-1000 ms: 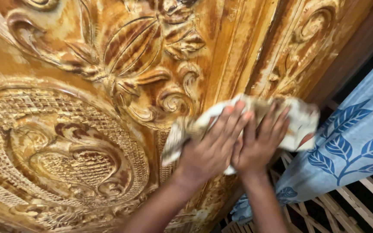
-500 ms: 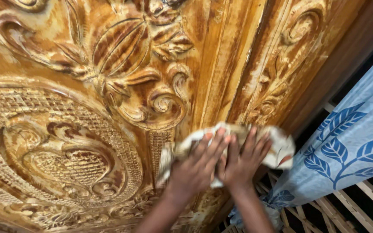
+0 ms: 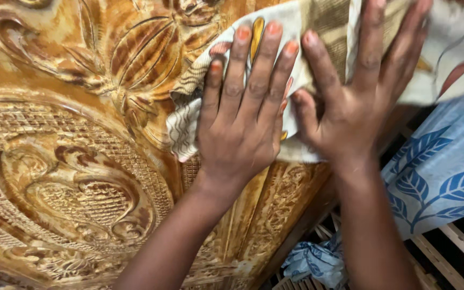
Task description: The person wipes the surface of a carved wooden door using a white cloth. They move the cloth across the intricate carvings and flat panels, focusing on different sections of the door throughout the clip.
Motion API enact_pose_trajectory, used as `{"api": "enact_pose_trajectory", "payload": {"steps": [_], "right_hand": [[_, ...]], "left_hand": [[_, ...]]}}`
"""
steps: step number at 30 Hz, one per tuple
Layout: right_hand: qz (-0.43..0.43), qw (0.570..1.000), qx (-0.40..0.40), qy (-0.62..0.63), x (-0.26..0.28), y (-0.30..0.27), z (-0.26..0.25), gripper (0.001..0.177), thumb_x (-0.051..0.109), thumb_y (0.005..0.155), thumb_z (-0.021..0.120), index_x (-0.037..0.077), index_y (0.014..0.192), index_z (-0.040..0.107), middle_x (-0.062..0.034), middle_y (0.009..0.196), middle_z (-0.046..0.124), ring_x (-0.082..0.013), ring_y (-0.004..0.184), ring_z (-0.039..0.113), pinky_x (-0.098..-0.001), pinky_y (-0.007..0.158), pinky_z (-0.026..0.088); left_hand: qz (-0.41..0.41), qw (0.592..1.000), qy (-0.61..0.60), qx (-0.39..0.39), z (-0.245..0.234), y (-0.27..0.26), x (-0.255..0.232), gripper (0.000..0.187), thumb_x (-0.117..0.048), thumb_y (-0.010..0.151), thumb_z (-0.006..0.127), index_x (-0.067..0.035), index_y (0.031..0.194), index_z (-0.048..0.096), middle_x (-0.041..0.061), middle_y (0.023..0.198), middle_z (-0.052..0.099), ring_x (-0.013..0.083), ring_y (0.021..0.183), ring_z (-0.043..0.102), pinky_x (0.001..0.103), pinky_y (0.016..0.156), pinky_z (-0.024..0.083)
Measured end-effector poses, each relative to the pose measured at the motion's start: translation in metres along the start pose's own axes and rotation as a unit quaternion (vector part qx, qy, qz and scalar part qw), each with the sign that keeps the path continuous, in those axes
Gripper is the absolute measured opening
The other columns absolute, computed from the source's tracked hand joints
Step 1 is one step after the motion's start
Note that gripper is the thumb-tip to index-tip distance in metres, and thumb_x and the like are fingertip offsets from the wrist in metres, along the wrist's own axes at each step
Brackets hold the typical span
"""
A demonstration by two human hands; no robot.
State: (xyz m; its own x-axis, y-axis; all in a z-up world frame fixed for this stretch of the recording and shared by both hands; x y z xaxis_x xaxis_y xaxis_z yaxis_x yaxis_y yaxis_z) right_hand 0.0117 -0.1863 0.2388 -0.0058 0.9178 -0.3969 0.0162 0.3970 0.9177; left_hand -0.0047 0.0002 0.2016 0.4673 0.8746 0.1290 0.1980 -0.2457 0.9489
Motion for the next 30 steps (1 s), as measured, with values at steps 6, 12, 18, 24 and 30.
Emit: {"api": "enact_pose_trajectory", "payload": {"steps": [6, 12, 18, 24, 30], "right_hand": [[0.137, 0.985, 0.094, 0.037, 0.065, -0.107, 0.002, 0.052, 0.062, 0.115, 0.028, 0.052, 0.165, 0.015, 0.0035, 0.177, -0.003, -0.0359, 0.161, -0.003, -0.0607, 0.131, 0.005], [0.152, 0.971, 0.15, 0.107, 0.127, -0.199, -0.009, 0.054, 0.05, 0.111, 0.035, 0.04, 0.164, 0.029, -0.0111, 0.175, 0.003, -0.0492, 0.16, 0.0, -0.0724, 0.127, 0.002], [0.102, 0.97, 0.145, 0.167, 0.144, -0.241, -0.012, 0.058, 0.055, 0.11, 0.037, 0.033, 0.164, 0.028, -0.0134, 0.175, 0.005, -0.0501, 0.158, -0.001, -0.0719, 0.122, 0.001], [0.1, 0.98, 0.131, 0.108, 0.137, -0.179, -0.001, 0.06, 0.056, 0.113, 0.017, 0.033, 0.168, 0.01, -0.0054, 0.176, 0.008, -0.0447, 0.161, 0.001, -0.071, 0.129, 0.004], [0.105, 0.988, 0.091, 0.069, 0.103, -0.082, 0.008, 0.059, 0.061, 0.114, 0.009, 0.036, 0.167, 0.003, -0.0003, 0.177, 0.007, -0.0403, 0.162, 0.001, -0.0648, 0.131, 0.003]], "left_hand": [[0.015, 0.999, 0.03, -0.012, 0.025, -0.069, -0.004, 0.05, -0.032, 0.119, 0.037, -0.02, 0.168, 0.035, 0.002, 0.172, 0.03, 0.0281, 0.159, 0.027, 0.057, 0.129, 0.004], [-0.004, 0.999, -0.017, 0.044, 0.044, -0.178, -0.015, 0.052, -0.029, 0.107, 0.048, -0.021, 0.159, 0.047, 0.002, 0.164, 0.042, 0.0257, 0.152, 0.038, 0.05, 0.129, 0.008], [-0.024, 0.999, -0.002, 0.046, 0.056, -0.226, -0.015, 0.053, -0.027, 0.106, 0.044, -0.025, 0.159, 0.045, 0.0, 0.165, 0.04, 0.0193, 0.154, 0.032, 0.054, 0.128, 0.004], [0.018, 0.999, 0.023, 0.035, 0.046, -0.178, 0.006, 0.052, -0.026, 0.111, 0.036, -0.022, 0.162, 0.044, 0.004, 0.168, 0.037, 0.0218, 0.158, 0.026, 0.055, 0.128, 0.003], [0.053, 0.997, 0.058, -0.001, 0.023, -0.073, 0.036, 0.052, -0.032, 0.118, 0.022, -0.021, 0.169, 0.03, 0.001, 0.174, 0.024, 0.0301, 0.16, 0.016, 0.056, 0.13, 0.001]]}}
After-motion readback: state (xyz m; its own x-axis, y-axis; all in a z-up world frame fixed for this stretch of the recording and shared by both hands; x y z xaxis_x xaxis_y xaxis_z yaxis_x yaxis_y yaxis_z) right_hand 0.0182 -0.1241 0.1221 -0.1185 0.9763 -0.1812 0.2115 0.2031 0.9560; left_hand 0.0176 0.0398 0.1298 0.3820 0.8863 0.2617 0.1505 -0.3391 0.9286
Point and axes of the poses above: each hand's wrist, its own y-axis towards the middle knuckle, its own z-axis out of the palm, x = y × z, the point moved 2 cm from there along y, towards the middle knuckle
